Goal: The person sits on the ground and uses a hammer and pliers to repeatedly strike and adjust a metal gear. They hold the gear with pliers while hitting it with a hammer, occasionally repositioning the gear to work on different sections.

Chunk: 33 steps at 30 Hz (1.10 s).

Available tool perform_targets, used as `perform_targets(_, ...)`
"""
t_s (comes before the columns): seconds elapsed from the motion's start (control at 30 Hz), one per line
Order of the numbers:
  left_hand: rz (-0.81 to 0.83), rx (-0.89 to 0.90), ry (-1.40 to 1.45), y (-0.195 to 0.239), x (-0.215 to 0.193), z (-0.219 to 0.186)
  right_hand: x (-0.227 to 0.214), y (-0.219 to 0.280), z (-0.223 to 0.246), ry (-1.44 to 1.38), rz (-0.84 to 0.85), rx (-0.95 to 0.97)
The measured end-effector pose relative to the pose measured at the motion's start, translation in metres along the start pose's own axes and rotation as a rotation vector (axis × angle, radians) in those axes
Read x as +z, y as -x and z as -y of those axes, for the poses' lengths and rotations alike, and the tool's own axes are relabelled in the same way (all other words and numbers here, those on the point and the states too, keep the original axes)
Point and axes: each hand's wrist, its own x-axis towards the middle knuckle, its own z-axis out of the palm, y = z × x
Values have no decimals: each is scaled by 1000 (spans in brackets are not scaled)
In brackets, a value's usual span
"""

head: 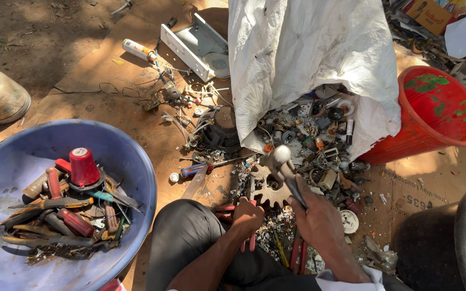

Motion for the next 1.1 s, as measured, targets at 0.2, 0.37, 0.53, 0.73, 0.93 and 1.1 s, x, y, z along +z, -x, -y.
perform_targets(0.2, 35, -175, -22, 26, -15, -31, 8, -24, 3, 87, 14, 78)
perform_targets(0.37, -20, -184, 55, 35, -19, -45, 31, -24, -12, 196, 219, 41)
perform_targets(0.53, 83, -165, -5, 20, -11, -25, 28, -21, -29, 46, 44, 44)
perform_targets(0.73, 1, -111, 177, 19, -24, -14, 65, -2, -38, -735, 169, 478)
perform_targets(0.93, 70, 433, -221, 55, -29, -27, 126, 11, -73, -424, -111, 117)
perform_targets(1.1, 94, 317, 12, 90, -27, -44, 132, -11, -84, -1137, -185, 33)
